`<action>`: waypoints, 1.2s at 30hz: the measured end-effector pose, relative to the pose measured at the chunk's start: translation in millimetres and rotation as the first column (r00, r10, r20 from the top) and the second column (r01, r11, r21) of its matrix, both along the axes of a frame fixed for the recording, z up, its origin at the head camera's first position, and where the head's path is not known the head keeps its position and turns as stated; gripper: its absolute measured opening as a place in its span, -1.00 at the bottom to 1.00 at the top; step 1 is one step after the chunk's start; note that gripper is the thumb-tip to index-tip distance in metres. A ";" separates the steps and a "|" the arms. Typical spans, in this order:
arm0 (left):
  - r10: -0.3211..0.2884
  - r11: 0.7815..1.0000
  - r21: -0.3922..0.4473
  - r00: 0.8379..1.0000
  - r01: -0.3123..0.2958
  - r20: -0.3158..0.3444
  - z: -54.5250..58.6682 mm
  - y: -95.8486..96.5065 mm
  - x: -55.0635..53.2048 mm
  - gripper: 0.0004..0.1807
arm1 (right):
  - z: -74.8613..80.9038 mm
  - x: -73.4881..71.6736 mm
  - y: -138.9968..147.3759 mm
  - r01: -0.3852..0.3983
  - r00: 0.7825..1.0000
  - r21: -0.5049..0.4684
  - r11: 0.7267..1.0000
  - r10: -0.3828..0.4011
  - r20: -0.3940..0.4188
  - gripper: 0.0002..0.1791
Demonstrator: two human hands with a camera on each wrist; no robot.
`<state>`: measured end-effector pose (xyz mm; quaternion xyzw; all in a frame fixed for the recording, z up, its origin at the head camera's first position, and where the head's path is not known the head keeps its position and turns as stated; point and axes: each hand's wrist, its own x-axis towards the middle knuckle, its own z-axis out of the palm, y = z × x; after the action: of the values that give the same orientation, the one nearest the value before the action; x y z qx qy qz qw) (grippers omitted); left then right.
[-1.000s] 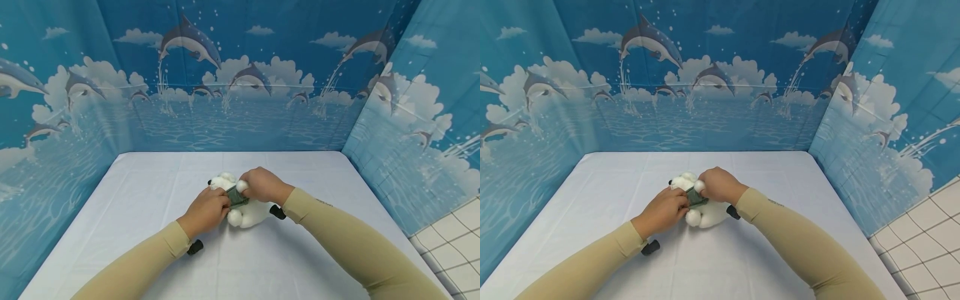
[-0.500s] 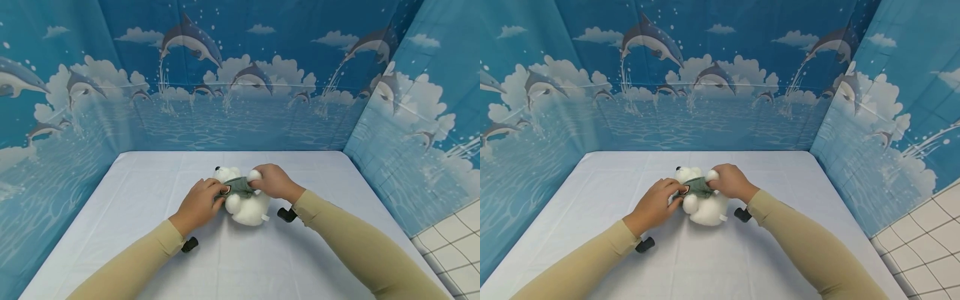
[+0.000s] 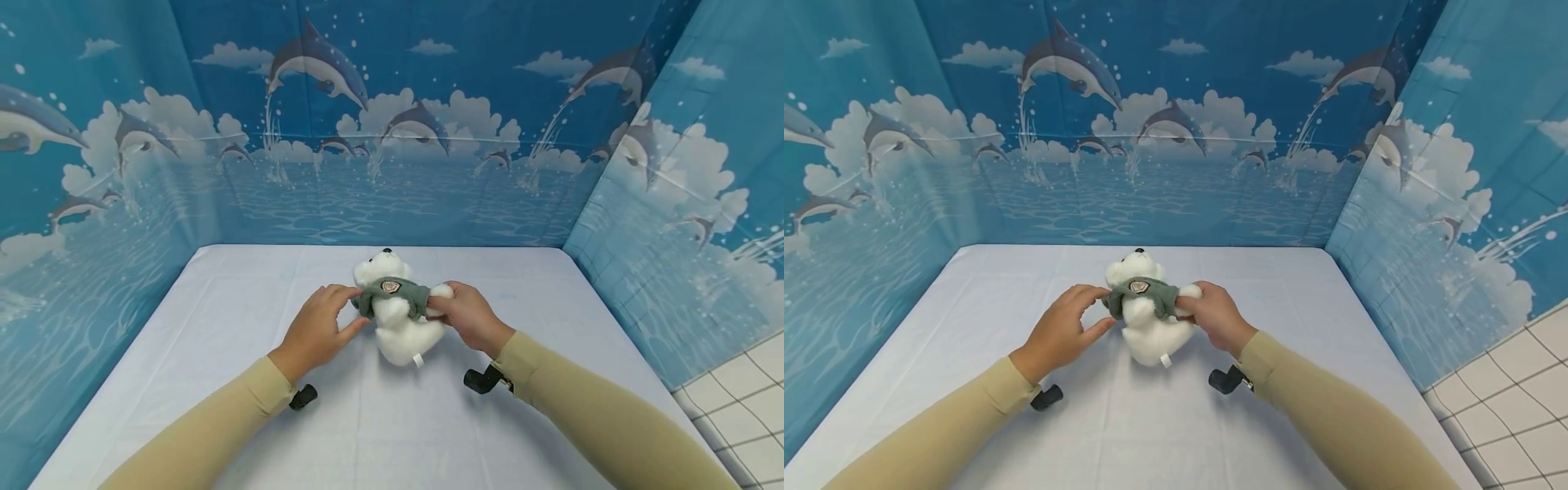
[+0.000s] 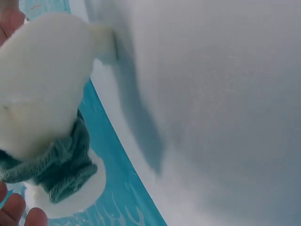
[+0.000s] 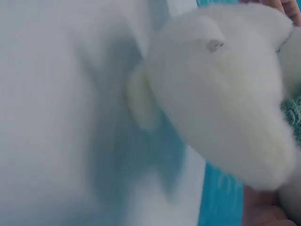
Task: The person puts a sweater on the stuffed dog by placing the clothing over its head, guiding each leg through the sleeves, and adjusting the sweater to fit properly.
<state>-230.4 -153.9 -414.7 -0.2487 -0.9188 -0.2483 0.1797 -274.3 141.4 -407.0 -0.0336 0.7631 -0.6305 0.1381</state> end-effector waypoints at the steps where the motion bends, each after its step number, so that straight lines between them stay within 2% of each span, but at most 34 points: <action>1: -0.007 1.000 0.005 1.000 0.007 0.000 -0.4 0.9 0.0 -0.43 | -2.7 2.3 -0.8 0.007 1.000 -0.027 1.000 -0.007 0.013 -0.65; 5: -0.042 0.998 0.035 0.999 0.042 -0.001 -2.1 8.0 1.5 -0.31 | -12.6 10.9 -7.4 0.053 0.997 -0.097 0.994 -0.048 0.054 -0.71; 9: -0.066 0.997 0.041 0.998 0.065 0.016 -4.9 18.2 2.9 -0.28 | -21.9 18.5 -13.8 0.110 0.991 -0.141 0.984 -0.098 0.089 -0.74; 13: -0.065 0.998 0.020 0.998 0.065 0.011 -8.1 27.6 2.6 -0.35 | -28.1 26.0 -17.0 0.136 0.987 -0.159 0.978 -0.120 0.109 -0.81; 20: -0.072 0.997 0.011 0.996 0.073 -0.061 -9.8 35.5 0.3 -0.58 | -33.4 35.3 -18.4 0.131 0.986 -0.188 0.973 -0.108 0.125 -0.88; 24: -0.084 0.996 -0.013 0.995 0.083 -0.062 -10.1 37.5 0.3 -0.71 | -36.4 39.4 -16.4 0.123 0.989 -0.115 0.986 -0.112 0.101 -0.87; 26: -0.092 0.995 -0.032 0.994 0.091 -0.056 -10.0 38.7 1.4 -0.73 | -36.9 41.6 -13.1 0.102 0.993 -0.010 0.995 -0.102 0.057 -0.84; 28: -0.108 0.993 -0.054 0.993 0.105 -0.047 -9.6 40.6 2.8 -0.75 | -35.9 43.9 -8.2 0.066 0.998 0.139 0.988 -0.067 0.002 -0.81; 30: -0.125 0.989 -0.080 0.992 0.122 -0.030 -9.4 43.5 4.1 -0.76 | -32.7 46.6 -2.6 0.026 0.999 0.305 0.952 -0.011 -0.049 -0.76; 31: -0.137 0.987 -0.090 0.990 0.134 -0.020 -9.4 45.0 5.0 -0.77 | -30.4 47.6 0.4 -0.001 0.997 0.389 0.921 0.029 -0.065 -0.74; 33: -0.159 0.980 -0.116 0.987 0.158 0.002 -9.7 48.2 6.9 -0.77 | -23.0 49.3 6.1 -0.073 0.991 0.528 0.846 0.123 -0.059 -0.70; 36: -0.191 0.972 -0.136 0.981 0.193 0.032 -10.9 52.3 9.6 -0.78 | -4.3 47.9 13.7 -0.177 0.968 0.659 0.731 0.250 -0.016 -0.72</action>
<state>-220.8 -101.6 -425.6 -0.3460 -0.9070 -0.2026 0.1287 -226.5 155.1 -411.4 -0.1036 0.9317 -0.3021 0.1728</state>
